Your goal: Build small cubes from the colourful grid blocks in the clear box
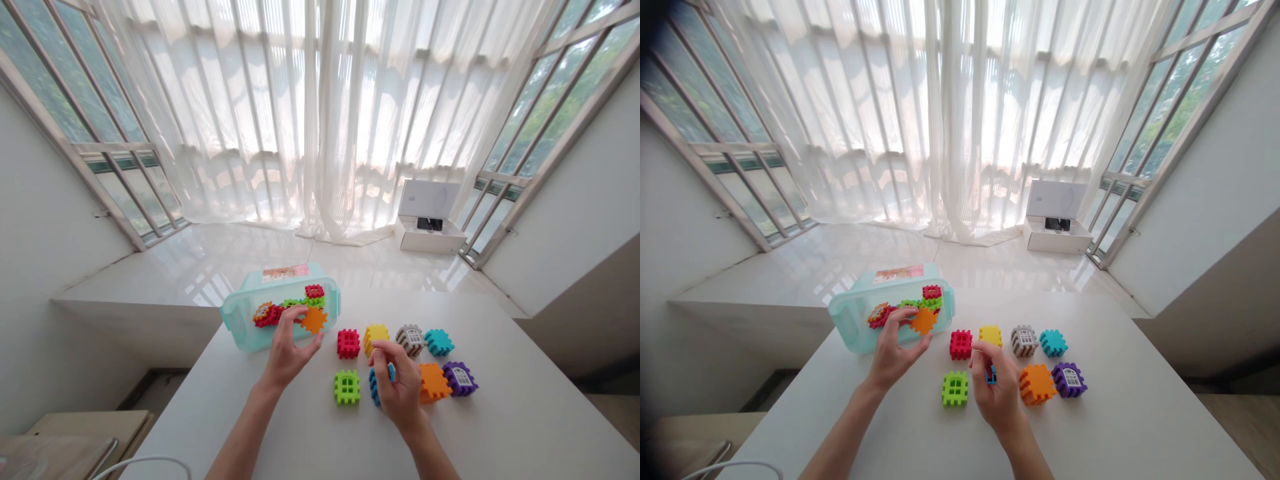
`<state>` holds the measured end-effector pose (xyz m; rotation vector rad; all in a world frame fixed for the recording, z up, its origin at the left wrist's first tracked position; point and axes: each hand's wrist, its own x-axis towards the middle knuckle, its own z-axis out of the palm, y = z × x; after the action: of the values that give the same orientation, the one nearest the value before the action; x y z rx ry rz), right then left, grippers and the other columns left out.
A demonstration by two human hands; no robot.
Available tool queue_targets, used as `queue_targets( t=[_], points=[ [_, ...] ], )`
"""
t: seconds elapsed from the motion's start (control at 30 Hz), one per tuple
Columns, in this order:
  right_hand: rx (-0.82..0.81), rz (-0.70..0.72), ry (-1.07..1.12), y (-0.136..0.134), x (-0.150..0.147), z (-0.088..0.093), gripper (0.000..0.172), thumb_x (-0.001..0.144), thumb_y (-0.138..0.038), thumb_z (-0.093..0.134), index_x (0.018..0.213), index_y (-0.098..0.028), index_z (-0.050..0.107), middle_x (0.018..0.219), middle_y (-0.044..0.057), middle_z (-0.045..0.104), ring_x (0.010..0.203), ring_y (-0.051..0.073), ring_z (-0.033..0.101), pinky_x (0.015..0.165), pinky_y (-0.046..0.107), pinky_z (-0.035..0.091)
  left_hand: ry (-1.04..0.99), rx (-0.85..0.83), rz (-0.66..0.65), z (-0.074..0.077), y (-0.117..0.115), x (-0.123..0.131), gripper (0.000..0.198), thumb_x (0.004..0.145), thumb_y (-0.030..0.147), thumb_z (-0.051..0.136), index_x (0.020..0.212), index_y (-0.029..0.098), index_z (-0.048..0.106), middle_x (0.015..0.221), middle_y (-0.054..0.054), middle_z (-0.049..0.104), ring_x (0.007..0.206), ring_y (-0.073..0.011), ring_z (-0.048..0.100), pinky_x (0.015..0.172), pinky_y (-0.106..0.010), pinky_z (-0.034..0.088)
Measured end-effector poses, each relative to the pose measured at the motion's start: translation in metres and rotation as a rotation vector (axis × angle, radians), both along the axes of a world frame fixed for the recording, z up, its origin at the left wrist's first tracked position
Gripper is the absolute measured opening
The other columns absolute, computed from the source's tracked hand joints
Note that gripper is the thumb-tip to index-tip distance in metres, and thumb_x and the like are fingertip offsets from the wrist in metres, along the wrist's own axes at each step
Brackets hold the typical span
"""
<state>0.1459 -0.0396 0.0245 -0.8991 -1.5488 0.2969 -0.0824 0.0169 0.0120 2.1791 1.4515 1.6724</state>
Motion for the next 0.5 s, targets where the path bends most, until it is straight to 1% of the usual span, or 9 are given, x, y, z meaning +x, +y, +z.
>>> queue_targets(
  t=[0.13,0.23,0.3,0.4,0.5],
  points=[
    [-0.081,-0.022,-0.125,0.001,-0.004,0.001,0.019,0.097,-0.019,0.055,0.113,-0.022,0.064,0.083,0.002,0.073,0.064,0.013,0.068,0.06,0.023,0.055,-0.077,-0.067,-0.194,0.004,-0.014,0.02,0.051,0.078,0.022,0.076,0.122,0.022,0.051,0.123,-0.013,0.06,0.118,-0.0269,0.059,0.087,-0.038,0.057],
    [-0.154,0.009,-0.122,0.001,-0.006,0.001,0.02,0.098,-0.023,0.055,0.116,-0.022,0.063,0.091,0.004,0.075,0.068,0.014,0.07,0.06,0.022,0.056,-0.139,-0.106,-0.317,0.005,-0.021,0.028,0.056,0.076,0.019,0.077,0.125,0.023,0.051,0.127,-0.014,0.06,0.126,-0.0292,0.056,0.09,-0.039,0.058],
    [-0.206,0.045,-0.078,0.001,-0.007,0.001,0.02,0.098,-0.025,0.055,0.117,-0.022,0.062,0.09,0.004,0.074,0.067,0.013,0.069,0.06,0.022,0.056,-0.192,-0.128,-0.392,0.007,-0.026,0.033,0.058,0.076,0.017,0.077,0.128,0.023,0.05,0.129,-0.015,0.059,0.131,-0.0299,0.052,0.093,-0.04,0.059],
    [-0.295,0.128,0.024,0.002,-0.007,0.0,0.022,0.099,-0.029,0.054,0.118,-0.02,0.06,0.082,0.002,0.071,0.06,0.012,0.066,0.058,0.022,0.056,-0.278,-0.178,-0.499,0.009,-0.034,0.04,0.06,0.077,0.014,0.076,0.13,0.025,0.05,0.133,-0.014,0.059,0.137,-0.0299,0.049,0.1,-0.043,0.057],
    [-0.361,0.177,0.111,0.004,-0.007,-0.002,0.02,0.097,-0.032,0.058,0.113,-0.019,0.062,0.075,0.0,0.067,0.057,0.012,0.064,0.054,0.021,0.055,-0.382,-0.294,-0.578,0.012,-0.04,0.046,0.058,0.077,0.015,0.077,0.128,0.025,0.052,0.141,-0.015,0.053,0.135,-0.03,0.052,0.104,-0.044,0.055]
  ],
)
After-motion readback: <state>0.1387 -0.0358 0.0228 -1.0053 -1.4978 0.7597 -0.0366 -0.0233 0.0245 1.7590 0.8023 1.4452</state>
